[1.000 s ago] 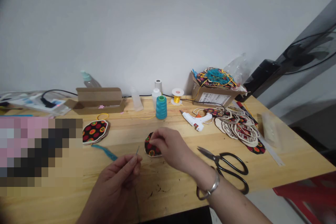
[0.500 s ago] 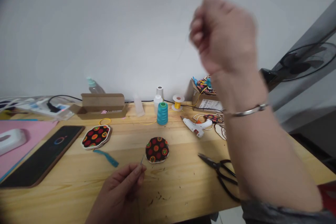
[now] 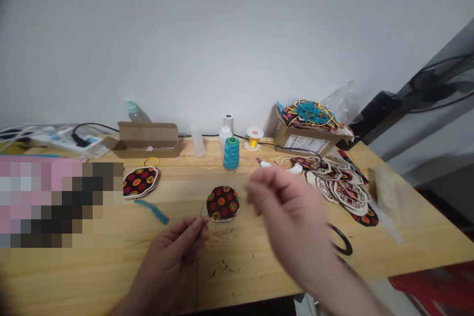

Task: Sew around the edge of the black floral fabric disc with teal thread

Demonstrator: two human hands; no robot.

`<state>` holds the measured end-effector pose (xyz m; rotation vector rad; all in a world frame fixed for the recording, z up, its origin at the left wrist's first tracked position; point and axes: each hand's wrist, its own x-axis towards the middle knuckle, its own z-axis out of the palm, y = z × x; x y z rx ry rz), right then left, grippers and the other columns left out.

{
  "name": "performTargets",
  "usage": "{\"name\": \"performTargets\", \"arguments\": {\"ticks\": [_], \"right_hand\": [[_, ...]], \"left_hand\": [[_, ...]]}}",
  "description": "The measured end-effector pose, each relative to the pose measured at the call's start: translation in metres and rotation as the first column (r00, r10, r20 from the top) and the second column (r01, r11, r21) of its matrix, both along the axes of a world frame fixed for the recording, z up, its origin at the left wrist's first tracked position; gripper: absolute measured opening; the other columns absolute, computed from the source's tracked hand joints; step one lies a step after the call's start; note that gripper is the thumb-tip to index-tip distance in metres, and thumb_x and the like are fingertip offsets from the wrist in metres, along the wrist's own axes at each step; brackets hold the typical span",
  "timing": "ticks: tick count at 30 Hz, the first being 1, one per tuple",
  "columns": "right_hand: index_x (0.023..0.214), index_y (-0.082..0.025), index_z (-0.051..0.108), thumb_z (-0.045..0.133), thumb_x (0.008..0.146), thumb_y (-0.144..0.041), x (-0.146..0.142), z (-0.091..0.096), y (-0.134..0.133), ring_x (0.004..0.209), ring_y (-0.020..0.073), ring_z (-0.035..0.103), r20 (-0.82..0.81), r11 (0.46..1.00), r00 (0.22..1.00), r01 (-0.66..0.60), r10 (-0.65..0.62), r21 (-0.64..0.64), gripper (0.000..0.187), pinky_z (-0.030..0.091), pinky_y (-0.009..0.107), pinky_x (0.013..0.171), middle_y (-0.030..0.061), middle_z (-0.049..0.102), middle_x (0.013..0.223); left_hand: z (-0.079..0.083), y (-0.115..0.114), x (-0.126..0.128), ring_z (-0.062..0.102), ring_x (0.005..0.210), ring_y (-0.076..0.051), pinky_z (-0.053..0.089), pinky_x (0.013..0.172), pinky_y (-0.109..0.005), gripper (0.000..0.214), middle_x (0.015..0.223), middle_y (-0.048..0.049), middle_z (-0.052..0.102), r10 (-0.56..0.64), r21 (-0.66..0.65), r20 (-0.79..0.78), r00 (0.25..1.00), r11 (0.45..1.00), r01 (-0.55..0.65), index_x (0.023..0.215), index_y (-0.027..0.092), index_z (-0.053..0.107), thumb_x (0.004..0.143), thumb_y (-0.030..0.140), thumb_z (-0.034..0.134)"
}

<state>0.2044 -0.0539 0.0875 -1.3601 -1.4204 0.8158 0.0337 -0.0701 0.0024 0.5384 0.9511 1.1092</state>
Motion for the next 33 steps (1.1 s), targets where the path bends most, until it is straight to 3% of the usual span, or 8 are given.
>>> {"name": "performTargets", "arguments": {"ticks": [2, 4, 8, 13, 24, 29, 33], "right_hand": [[0.065, -0.016, 0.056, 0.057, 0.078, -0.026, -0.012, -0.023, -0.007, 0.045, 0.008, 0.044, -0.087, 0.991, 0.995, -0.05, 0.039, -0.125, 0.017, 0.039, 0.019, 0.042, -0.0024, 0.051, 0.052], [0.066, -0.016, 0.056, 0.056, 0.078, -0.027, -0.025, -0.048, -0.014, 0.046, 0.0083, 0.044, -0.148, 0.971, 0.989, -0.062, 0.028, -0.232, 0.016, 0.038, 0.019, 0.042, -0.002, 0.052, 0.053], [0.071, -0.017, 0.058, 0.054, 0.08, -0.03, -0.041, -0.076, -0.025, 0.051, 0.0099, 0.048, -0.143, 0.981, 0.989, -0.003, -0.026, -0.195, 0.016, 0.04, 0.02, 0.047, -0.0007, 0.055, 0.058], [0.077, -0.018, 0.06, 0.051, 0.081, -0.026, -0.045, -0.084, -0.031, 0.059, 0.0124, 0.057, -0.059, 0.994, 0.997, 0.046, -0.052, -0.096, 0.013, 0.046, 0.022, 0.055, 0.0016, 0.062, 0.066], [0.08, -0.018, 0.057, 0.046, 0.083, -0.012, -0.044, -0.096, -0.035, 0.07, 0.0121, 0.059, 0.192, 0.977, 0.981, -0.061, 0.021, 0.205, 0.013, 0.046, 0.022, 0.063, 0.0012, 0.063, 0.075], [0.08, -0.017, 0.057, 0.047, 0.084, -0.011, -0.042, -0.1, -0.034, 0.07, 0.0147, 0.059, 0.34, 0.924, 0.939, -0.086, -0.05, 0.374, 0.012, 0.047, 0.025, 0.062, 0.004, 0.064, 0.074], [0.084, -0.017, 0.057, 0.048, 0.084, -0.009, -0.038, -0.098, -0.031, 0.07, 0.0143, 0.059, 0.331, 0.909, 0.936, -0.029, -0.121, 0.415, 0.013, 0.048, 0.025, 0.064, 0.0039, 0.065, 0.075]], "left_hand": [[0.002, 0.0, 0.002, 0.025, 0.043, -0.003, 0.018, 0.041, -0.019, 0.017, 0.062, -0.0003, 0.057, 0.016, 0.006, 0.009, 1.0, 1.0, -0.016, 0.071, 0.012, 0.069, 0.072, 0.029, 0.067], [0.004, -0.001, 0.004, 0.026, 0.043, -0.003, 0.019, 0.041, -0.019, 0.015, 0.059, 0.0009, 0.054, 0.033, 0.007, 0.015, 0.999, 0.999, -0.033, 0.071, 0.012, 0.069, 0.072, 0.027, 0.067], [0.005, -0.003, 0.009, 0.024, 0.045, -0.004, 0.019, 0.042, -0.018, 0.016, 0.047, 0.0063, 0.039, 0.014, -0.019, 0.02, 1.0, 1.0, -0.014, 0.074, 0.011, 0.071, 0.074, 0.026, 0.066], [0.0, -0.003, 0.012, 0.025, 0.046, -0.005, 0.021, 0.043, -0.018, 0.015, 0.047, 0.0073, 0.034, 0.0, -0.043, -0.008, 1.0, 0.999, 0.0, 0.076, 0.013, 0.072, 0.073, 0.026, 0.067], [-0.003, -0.004, 0.012, 0.042, 0.045, -0.008, 0.033, 0.049, -0.023, 0.023, 0.05, 0.0023, 0.054, -0.025, -0.055, -0.028, 0.999, 0.998, 0.023, 0.088, 0.015, 0.073, 0.07, 0.029, 0.068], [-0.006, -0.002, 0.011, 0.039, 0.044, -0.008, 0.032, 0.047, -0.022, 0.021, 0.046, 0.0041, 0.049, -0.032, -0.08, -0.006, 0.999, 0.996, 0.031, 0.086, 0.015, 0.074, 0.071, 0.028, 0.068], [-0.007, -0.001, 0.01, 0.031, 0.042, -0.005, 0.026, 0.043, -0.019, 0.016, 0.043, 0.0068, 0.041, -0.021, -0.087, 0.018, 1.0, 0.996, 0.023, 0.08, 0.015, 0.074, 0.07, 0.026, 0.069]]}}
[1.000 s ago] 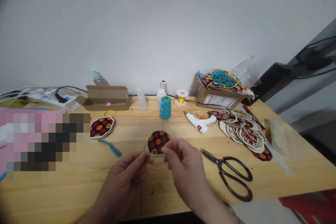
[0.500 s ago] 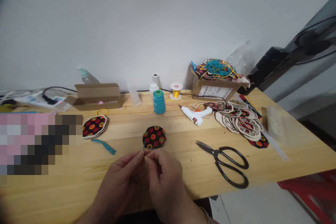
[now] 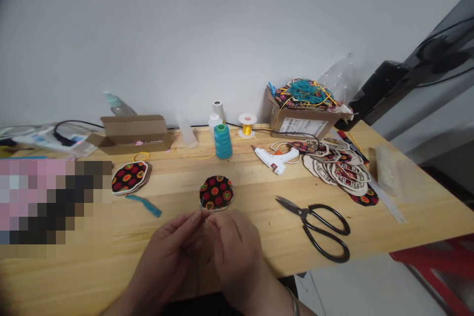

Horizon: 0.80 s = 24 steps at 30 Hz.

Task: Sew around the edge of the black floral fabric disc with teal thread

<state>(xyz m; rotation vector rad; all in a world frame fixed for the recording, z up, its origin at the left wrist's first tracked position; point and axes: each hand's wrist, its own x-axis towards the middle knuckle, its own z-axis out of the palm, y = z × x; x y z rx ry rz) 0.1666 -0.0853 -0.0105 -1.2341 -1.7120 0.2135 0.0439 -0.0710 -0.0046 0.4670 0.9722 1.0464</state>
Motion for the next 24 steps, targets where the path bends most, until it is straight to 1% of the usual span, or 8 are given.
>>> {"name": "performTargets", "arguments": {"ticks": [3, 5, 8, 10, 13, 16, 20, 24], "right_hand": [[0.084, -0.016, 0.058, 0.048, 0.083, -0.008, 0.002, 0.004, 0.002, 0.068, 0.0137, 0.058, -0.004, 0.999, 1.0, 0.031, -0.031, 0.014, 0.013, 0.047, 0.025, 0.062, 0.0034, 0.064, 0.073], [0.086, -0.015, 0.057, 0.048, 0.083, -0.007, 0.002, 0.005, 0.001, 0.069, 0.0143, 0.058, 0.034, 0.999, 0.999, 0.002, -0.003, 0.039, 0.013, 0.048, 0.026, 0.062, 0.0045, 0.064, 0.073], [0.088, -0.014, 0.056, 0.046, 0.083, -0.007, 0.001, 0.003, -0.002, 0.071, 0.0168, 0.058, 0.127, 0.994, 0.988, -0.092, 0.085, 0.054, 0.013, 0.049, 0.029, 0.063, 0.0072, 0.064, 0.076], [0.09, -0.013, 0.056, 0.045, 0.084, -0.007, 0.0, -0.001, -0.005, 0.072, 0.018, 0.058, 0.173, 0.99, 0.978, -0.129, 0.117, 0.058, 0.014, 0.049, 0.03, 0.063, 0.0084, 0.064, 0.077], [0.091, -0.013, 0.056, 0.042, 0.084, -0.006, 0.0, -0.006, -0.007, 0.072, 0.0184, 0.058, 0.187, 0.99, 0.975, -0.134, 0.122, 0.053, 0.017, 0.05, 0.031, 0.062, 0.0088, 0.063, 0.075], [0.088, -0.014, 0.055, 0.042, 0.085, -0.007, 0.0, -0.007, -0.008, 0.071, 0.018, 0.058, 0.189, 0.991, 0.975, -0.13, 0.121, 0.038, 0.016, 0.049, 0.03, 0.061, 0.0079, 0.063, 0.074], [0.088, -0.014, 0.055, 0.04, 0.085, -0.008, 0.0, -0.006, -0.008, 0.068, 0.0171, 0.057, 0.193, 0.991, 0.974, -0.126, 0.116, 0.037, 0.016, 0.048, 0.028, 0.06, 0.0069, 0.061, 0.072], [0.085, -0.014, 0.056, 0.04, 0.085, -0.007, -0.002, -0.007, -0.008, 0.066, 0.0167, 0.056, 0.192, 0.992, 0.975, -0.122, 0.112, 0.038, 0.018, 0.047, 0.027, 0.058, 0.0063, 0.06, 0.069]], "left_hand": [[-0.003, 0.0, -0.001, 0.025, 0.042, -0.004, 0.021, 0.04, -0.017, 0.015, 0.044, 0.0076, 0.037, -0.015, -0.018, 0.016, 1.0, 1.0, 0.015, 0.077, 0.013, 0.074, 0.07, 0.025, 0.069], [-0.005, -0.002, -0.002, 0.028, 0.043, -0.004, 0.023, 0.041, -0.017, 0.015, 0.045, 0.0067, 0.039, -0.039, -0.033, 0.029, 0.999, 0.999, 0.04, 0.078, 0.013, 0.073, 0.071, 0.025, 0.069], [-0.005, -0.004, -0.002, 0.036, 0.044, -0.005, 0.032, 0.047, -0.018, 0.015, 0.05, 0.0036, 0.05, -0.059, -0.032, 0.062, 0.996, 0.998, 0.061, 0.081, 0.014, 0.073, 0.072, 0.023, 0.068], [-0.003, -0.004, -0.001, 0.044, 0.048, -0.007, 0.039, 0.053, -0.02, 0.014, 0.056, 0.0001, 0.058, -0.065, -0.037, 0.081, 0.995, 0.997, 0.068, 0.081, 0.014, 0.074, 0.072, 0.023, 0.067], [0.001, -0.003, 0.0, 0.055, 0.06, -0.012, 0.044, 0.064, -0.024, 0.015, 0.064, -0.0044, 0.065, -0.074, -0.05, 0.099, 0.992, 0.996, 0.079, 0.081, 0.013, 0.074, 0.073, 0.024, 0.066], [0.002, -0.001, 0.0, 0.058, 0.063, -0.013, 0.046, 0.069, -0.026, 0.016, 0.065, -0.005, 0.066, -0.082, -0.055, 0.09, 0.993, 0.995, 0.088, 0.08, 0.013, 0.073, 0.073, 0.025, 0.066], [0.001, 0.0, 0.001, 0.059, 0.063, -0.013, 0.045, 0.066, -0.024, 0.016, 0.063, -0.004, 0.065, -0.073, -0.059, 0.063, 0.995, 0.995, 0.077, 0.079, 0.012, 0.073, 0.073, 0.025, 0.066], [0.002, 0.001, 0.0, 0.058, 0.06, -0.012, 0.044, 0.059, -0.021, 0.017, 0.063, -0.0039, 0.067, -0.071, -0.058, 0.069, 0.995, 0.995, 0.075, 0.081, 0.013, 0.073, 0.073, 0.026, 0.067]]}}
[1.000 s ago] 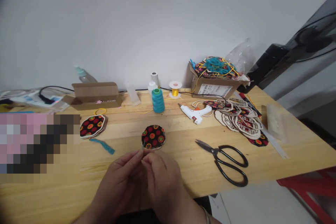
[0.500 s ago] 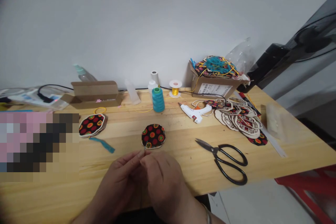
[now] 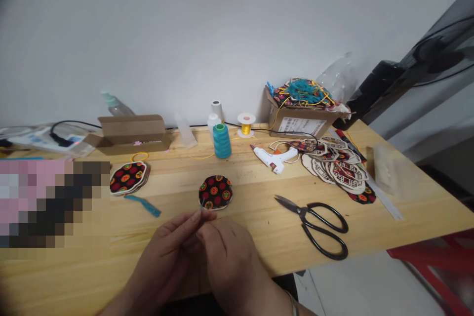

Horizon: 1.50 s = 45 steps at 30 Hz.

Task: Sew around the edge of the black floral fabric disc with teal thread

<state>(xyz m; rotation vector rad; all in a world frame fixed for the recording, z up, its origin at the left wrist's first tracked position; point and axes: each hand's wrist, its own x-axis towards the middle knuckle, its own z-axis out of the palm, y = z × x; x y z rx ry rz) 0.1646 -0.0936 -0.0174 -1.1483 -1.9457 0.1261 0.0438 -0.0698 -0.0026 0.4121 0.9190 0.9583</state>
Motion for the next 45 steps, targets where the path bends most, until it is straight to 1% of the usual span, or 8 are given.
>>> {"name": "performTargets", "arguments": {"ticks": [12, 21, 31, 33, 36, 38, 40, 45], "right_hand": [[0.076, -0.015, 0.058, 0.04, 0.086, -0.01, 0.0, 0.001, -0.002, 0.06, 0.0154, 0.055, 0.04, 0.996, 0.999, 0.019, -0.016, -0.085, 0.021, 0.043, 0.026, 0.053, 0.0048, 0.058, 0.064], [0.075, -0.015, 0.058, 0.039, 0.086, -0.01, 0.004, -0.002, -0.002, 0.06, 0.0158, 0.055, 0.033, 0.99, 0.999, 0.004, 0.001, -0.141, 0.022, 0.043, 0.026, 0.053, 0.0056, 0.058, 0.065], [0.077, -0.015, 0.058, 0.042, 0.085, -0.013, 0.007, 0.002, -0.002, 0.06, 0.0157, 0.055, 0.033, 0.983, 0.999, -0.027, 0.033, -0.183, 0.018, 0.043, 0.026, 0.053, 0.0046, 0.06, 0.067], [0.082, -0.015, 0.06, 0.047, 0.083, -0.014, 0.011, 0.007, 0.0, 0.065, 0.0158, 0.057, -0.017, 0.985, 1.0, -0.01, 0.007, -0.17, 0.013, 0.045, 0.026, 0.057, 0.0046, 0.062, 0.072], [0.085, -0.017, 0.063, 0.051, 0.081, -0.014, 0.02, 0.016, 0.007, 0.073, 0.015, 0.059, -0.148, 0.983, 0.98, 0.111, -0.133, -0.149, 0.013, 0.047, 0.026, 0.064, 0.0057, 0.062, 0.081], [0.083, -0.018, 0.066, 0.053, 0.081, -0.015, 0.024, 0.021, 0.013, 0.072, 0.0136, 0.058, -0.246, 0.967, 0.951, 0.133, -0.186, -0.218, 0.014, 0.048, 0.025, 0.063, 0.0049, 0.061, 0.08], [0.082, -0.02, 0.069, 0.058, 0.078, -0.018, 0.025, 0.025, 0.019, 0.066, 0.0126, 0.057, -0.347, 0.935, 0.922, 0.045, -0.174, -0.351, 0.012, 0.048, 0.023, 0.058, 0.003, 0.06, 0.074], [0.084, -0.02, 0.072, 0.068, 0.068, -0.017, 0.022, 0.027, 0.026, 0.066, 0.0129, 0.059, -0.541, 0.759, 0.826, -0.248, -0.159, -0.602, 0.017, 0.049, 0.024, 0.061, 0.0011, 0.062, 0.07]], "left_hand": [[0.002, -0.001, -0.002, 0.051, 0.052, -0.008, 0.038, 0.053, -0.018, 0.018, 0.056, -0.0017, 0.062, 0.048, 0.007, -0.059, 0.997, 0.999, -0.048, 0.078, 0.012, 0.072, 0.07, 0.027, 0.069], [0.0, -0.001, -0.002, 0.037, 0.046, -0.005, 0.034, 0.051, -0.017, 0.017, 0.046, 0.0062, 0.042, 0.05, 0.031, -0.073, 0.996, 0.998, -0.047, 0.077, 0.012, 0.072, 0.072, 0.027, 0.067], [-0.002, -0.001, -0.002, 0.047, 0.057, -0.009, 0.036, 0.058, -0.02, 0.013, 0.061, 0.0014, 0.056, 0.029, 0.081, -0.128, 0.991, 0.997, -0.019, 0.075, 0.016, 0.07, 0.075, 0.028, 0.064], [-0.001, -0.001, -0.003, 0.045, 0.058, -0.009, 0.036, 0.059, -0.02, 0.014, 0.061, 0.0021, 0.055, 0.037, 0.113, -0.165, 0.986, 0.993, -0.019, 0.076, 0.017, 0.07, 0.075, 0.029, 0.064], [0.0, -0.003, -0.003, 0.033, 0.049, -0.008, 0.029, 0.051, -0.019, 0.017, 0.05, 0.0063, 0.041, 0.035, 0.148, -0.217, 0.975, 0.989, -0.002, 0.08, 0.017, 0.071, 0.077, 0.031, 0.062], [-0.001, -0.004, -0.004, 0.027, 0.047, -0.008, 0.024, 0.048, -0.02, 0.019, 0.048, 0.0073, 0.036, 0.025, 0.164, -0.247, 0.969, 0.986, 0.017, 0.081, 0.017, 0.071, 0.077, 0.033, 0.06], [-0.003, -0.005, -0.003, 0.028, 0.049, -0.009, 0.024, 0.049, -0.021, 0.018, 0.05, 0.0067, 0.037, 0.022, 0.196, -0.284, 0.959, 0.98, 0.035, 0.08, 0.018, 0.071, 0.077, 0.033, 0.06], [-0.003, -0.007, -0.003, 0.037, 0.054, -0.01, 0.029, 0.053, -0.022, 0.016, 0.055, 0.0037, 0.051, -0.023, 0.242, -0.376, 0.926, 0.963, 0.122, 0.078, 0.02, 0.071, 0.077, 0.032, 0.061]]}}
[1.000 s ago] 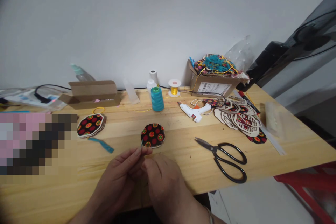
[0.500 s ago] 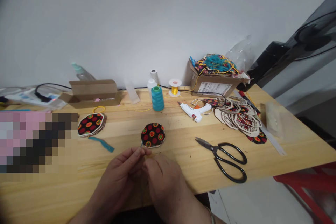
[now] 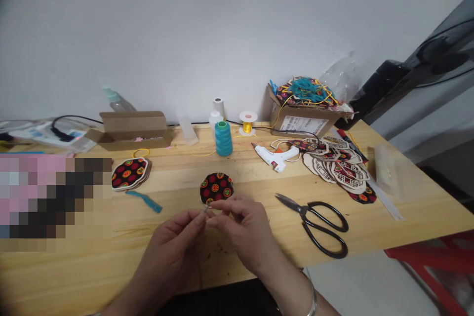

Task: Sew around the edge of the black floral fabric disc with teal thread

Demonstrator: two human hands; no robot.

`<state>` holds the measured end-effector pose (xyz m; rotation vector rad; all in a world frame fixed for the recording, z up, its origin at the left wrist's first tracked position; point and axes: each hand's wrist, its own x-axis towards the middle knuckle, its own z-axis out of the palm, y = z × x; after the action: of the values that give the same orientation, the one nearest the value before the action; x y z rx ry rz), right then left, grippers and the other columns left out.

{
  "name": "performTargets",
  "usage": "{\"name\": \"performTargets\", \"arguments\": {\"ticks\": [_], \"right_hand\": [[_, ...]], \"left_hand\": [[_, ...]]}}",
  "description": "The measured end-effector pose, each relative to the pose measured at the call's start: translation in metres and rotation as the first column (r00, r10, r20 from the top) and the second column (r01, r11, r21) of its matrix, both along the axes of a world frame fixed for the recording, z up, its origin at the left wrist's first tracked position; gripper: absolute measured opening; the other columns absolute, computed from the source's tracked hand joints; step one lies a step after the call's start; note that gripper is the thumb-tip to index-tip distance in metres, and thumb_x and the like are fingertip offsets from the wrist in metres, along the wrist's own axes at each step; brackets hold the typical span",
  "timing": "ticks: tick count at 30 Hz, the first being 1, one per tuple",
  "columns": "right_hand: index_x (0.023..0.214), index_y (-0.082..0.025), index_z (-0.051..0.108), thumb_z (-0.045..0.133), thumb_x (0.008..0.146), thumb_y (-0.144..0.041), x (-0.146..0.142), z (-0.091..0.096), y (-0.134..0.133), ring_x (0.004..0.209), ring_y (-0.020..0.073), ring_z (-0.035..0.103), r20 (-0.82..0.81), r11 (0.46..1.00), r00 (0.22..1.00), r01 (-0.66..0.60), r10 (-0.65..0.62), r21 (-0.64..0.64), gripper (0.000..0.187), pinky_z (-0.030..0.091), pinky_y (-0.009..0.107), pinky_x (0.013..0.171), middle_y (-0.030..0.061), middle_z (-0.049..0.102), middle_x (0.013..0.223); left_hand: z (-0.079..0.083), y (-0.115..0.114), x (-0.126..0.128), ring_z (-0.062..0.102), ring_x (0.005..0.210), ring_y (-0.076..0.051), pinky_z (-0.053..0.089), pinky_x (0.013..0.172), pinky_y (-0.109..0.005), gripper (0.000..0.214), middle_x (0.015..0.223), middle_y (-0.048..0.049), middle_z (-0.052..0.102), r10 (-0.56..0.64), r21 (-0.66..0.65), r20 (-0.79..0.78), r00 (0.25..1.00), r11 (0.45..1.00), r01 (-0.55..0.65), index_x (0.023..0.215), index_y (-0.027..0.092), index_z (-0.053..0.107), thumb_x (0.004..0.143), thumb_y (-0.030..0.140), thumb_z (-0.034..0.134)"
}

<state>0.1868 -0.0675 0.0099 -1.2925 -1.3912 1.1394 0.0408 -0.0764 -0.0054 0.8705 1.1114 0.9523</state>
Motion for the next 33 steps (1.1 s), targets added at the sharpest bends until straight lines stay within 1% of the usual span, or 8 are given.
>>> {"name": "performTargets", "arguments": {"ticks": [6, 11, 13, 17, 21, 24, 27, 33], "right_hand": [[0.076, -0.02, 0.073, 0.072, 0.063, -0.021, -0.003, 0.002, 0.005, 0.071, 0.0148, 0.061, -0.122, 0.991, 0.992, -0.034, 0.017, -0.133, 0.013, 0.048, 0.028, 0.068, 0.0017, 0.067, 0.072], [0.063, -0.018, 0.07, 0.07, 0.062, -0.017, -0.004, 0.003, 0.005, 0.06, 0.0115, 0.057, -0.197, 0.981, 0.98, -0.062, 0.025, -0.184, 0.002, 0.046, 0.024, 0.059, -0.0015, 0.062, 0.059], [0.059, -0.017, 0.067, 0.069, 0.062, -0.016, -0.003, 0.004, 0.005, 0.055, 0.0097, 0.053, -0.235, 0.978, 0.972, -0.076, 0.029, -0.193, 0.004, 0.043, 0.022, 0.055, -0.0028, 0.058, 0.055], [0.058, -0.015, 0.064, 0.068, 0.064, -0.016, -0.001, 0.006, 0.006, 0.056, 0.0089, 0.052, -0.283, 0.977, 0.959, -0.049, -0.012, -0.207, 0.007, 0.042, 0.021, 0.055, -0.0027, 0.057, 0.057], [0.064, -0.014, 0.062, 0.066, 0.068, -0.021, 0.003, 0.009, 0.005, 0.05, 0.005, 0.047, -0.387, 0.971, 0.92, -0.037, -0.058, -0.235, 0.008, 0.037, 0.019, 0.048, -0.0004, 0.061, 0.067], [0.066, -0.014, 0.055, 0.064, 0.072, -0.027, 0.007, 0.014, 0.004, 0.047, 0.0047, 0.048, -0.546, 0.971, 0.837, -0.092, -0.046, -0.221, 0.016, 0.032, 0.018, 0.042, 0.0033, 0.063, 0.079], [0.068, -0.016, 0.05, 0.061, 0.076, -0.029, 0.011, 0.022, 0.003, 0.05, 0.0081, 0.053, -0.613, 0.976, 0.79, -0.124, -0.012, -0.179, 0.019, 0.033, 0.018, 0.041, 0.0022, 0.062, 0.072], [0.068, -0.017, 0.05, 0.061, 0.077, -0.025, 0.022, 0.04, 0.001, 0.048, 0.0069, 0.051, -0.639, 0.999, 0.769, -0.019, -0.008, -0.036, 0.016, 0.035, 0.018, 0.042, -0.0012, 0.056, 0.065]], "left_hand": [[0.009, -0.001, -0.001, 0.048, 0.065, -0.014, 0.036, 0.063, -0.022, 0.016, 0.065, -0.0002, 0.062, -0.076, 0.063, -0.104, 0.992, 0.995, 0.083, 0.078, 0.02, 0.074, 0.076, 0.03, 0.061], [0.009, -0.001, -0.001, 0.038, 0.051, -0.011, 0.03, 0.05, -0.022, 0.018, 0.051, 0.0024, 0.052, -0.077, 0.034, -0.135, 0.988, 0.996, 0.082, 0.078, 0.02, 0.074, 0.074, 0.033, 0.063], [0.008, -0.001, 0.0, 0.034, 0.049, -0.011, 0.027, 0.047, -0.022, 0.019, 0.048, 0.0028, 0.047, -0.099, 0.023, -0.147, 0.984, 0.994, 0.103, 0.074, 0.02, 0.073, 0.075, 0.034, 0.062], [0.006, -0.001, 0.0, 0.035, 0.049, -0.01, 0.026, 0.047, -0.022, 0.022, 0.05, 0.0025, 0.046, -0.146, 0.027, -0.147, 0.978, 0.988, 0.152, 0.065, 0.019, 0.069, 0.077, 0.034, 0.059], [0.005, -0.001, -0.001, 0.036, 0.051, -0.01, 0.028, 0.048, -0.022, 0.019, 0.052, 0.0029, 0.046, -0.127, 0.039, -0.134, 0.983, 0.99, 0.133, 0.067, 0.019, 0.069, 0.076, 0.032, 0.06], [0.007, 0.001, -0.001, 0.039, 0.053, -0.011, 0.031, 0.051, -0.022, 0.017, 0.054, 0.0026, 0.049, -0.11, 0.072, -0.189, 0.976, 0.989, 0.126, 0.069, 0.019, 0.07, 0.076, 0.031, 0.06], [0.011, 0.004, -0.002, 0.048, 0.062, -0.014, 0.036, 0.06, -0.024, 0.016, 0.061, 0.0005, 0.058, -0.109, 0.133, -0.26, 0.96, 0.98, 0.147, 0.07, 0.02, 0.07, 0.076, 0.029, 0.059], [0.013, 0.009, -0.008, 0.051, 0.063, -0.015, 0.038, 0.061, -0.025, 0.017, 0.062, 0.0007, 0.057, -0.059, 0.256, -0.384, 0.921, 0.952, 0.168, 0.067, 0.021, 0.068, 0.078, 0.027, 0.057]]}}
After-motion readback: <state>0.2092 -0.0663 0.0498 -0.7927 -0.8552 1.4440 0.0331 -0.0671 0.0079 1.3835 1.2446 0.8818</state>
